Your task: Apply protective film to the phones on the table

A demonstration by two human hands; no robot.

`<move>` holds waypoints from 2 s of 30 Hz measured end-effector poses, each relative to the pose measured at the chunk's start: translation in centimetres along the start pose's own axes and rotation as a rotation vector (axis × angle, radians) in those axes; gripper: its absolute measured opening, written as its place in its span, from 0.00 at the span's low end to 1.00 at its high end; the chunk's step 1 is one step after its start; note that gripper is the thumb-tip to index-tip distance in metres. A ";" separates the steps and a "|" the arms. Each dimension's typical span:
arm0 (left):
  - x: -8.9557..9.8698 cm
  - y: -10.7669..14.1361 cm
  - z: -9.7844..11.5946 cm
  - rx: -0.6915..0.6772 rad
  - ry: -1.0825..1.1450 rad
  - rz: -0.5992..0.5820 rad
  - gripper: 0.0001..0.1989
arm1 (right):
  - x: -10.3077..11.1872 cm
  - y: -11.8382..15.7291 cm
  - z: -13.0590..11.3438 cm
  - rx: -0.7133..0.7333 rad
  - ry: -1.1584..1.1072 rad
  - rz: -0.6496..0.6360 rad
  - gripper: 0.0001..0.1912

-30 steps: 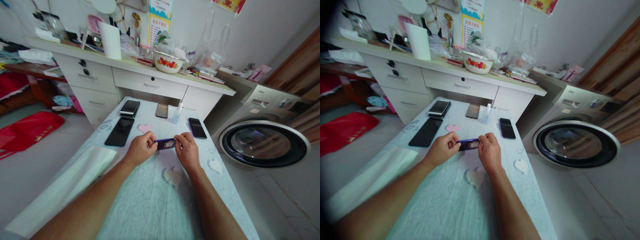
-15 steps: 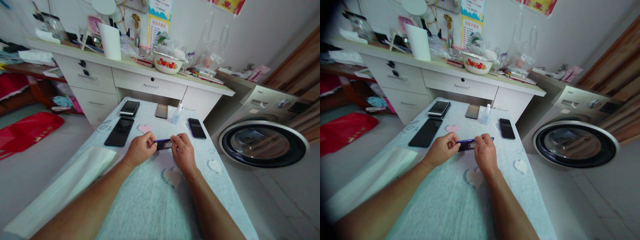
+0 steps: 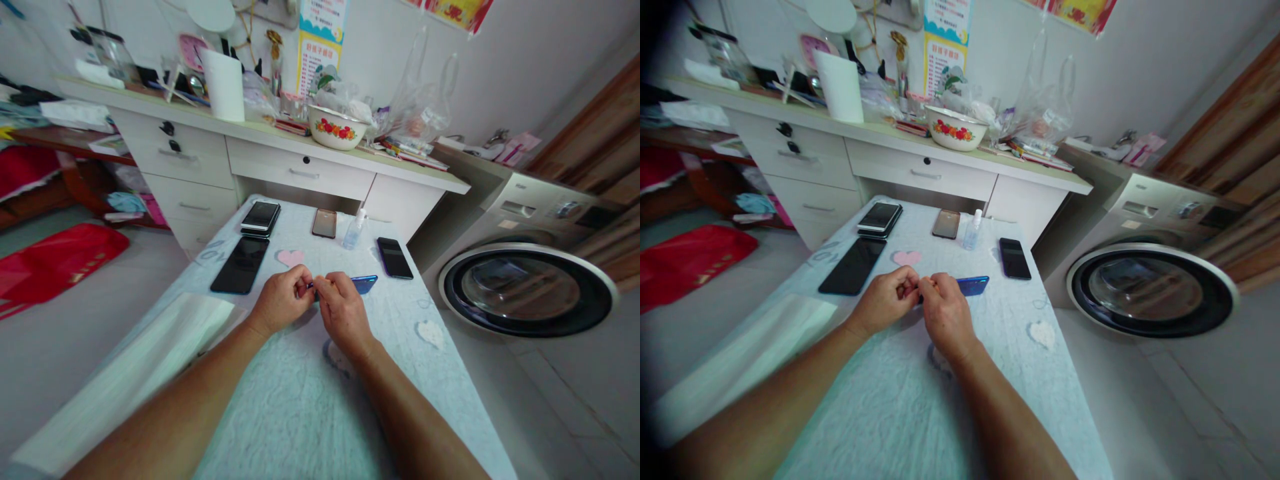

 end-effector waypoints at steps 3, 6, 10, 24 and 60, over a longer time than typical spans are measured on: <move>0.1 0.0 0.1 0.006 0.010 0.002 0.03 | -0.1 0.0 -0.3 0.017 0.000 0.004 0.12; 0.1 0.0 0.1 0.007 0.012 0.001 0.03 | 0.0 0.0 0.0 0.007 0.004 0.006 0.13; 0.0 0.0 0.0 -0.004 -0.005 0.000 0.03 | 0.3 0.2 1.1 -0.039 0.012 0.016 0.13; 0.8 -0.1 1.4 -0.135 -0.154 0.087 0.03 | 2.0 0.3 3.8 -0.143 0.077 0.047 0.13; 0.9 0.1 2.7 -0.284 -0.184 0.122 0.03 | 2.7 0.2 5.0 -0.158 0.067 0.074 0.12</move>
Point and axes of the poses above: each hand's wrist, its own y-axis away from the middle knuckle, its own x-axis out of the back of the hand, z = x × y, the point moved 9 cm from there along -y, towards the middle knuckle, and after that the axes turned 12 degrees about z, right-handed, at the moved point
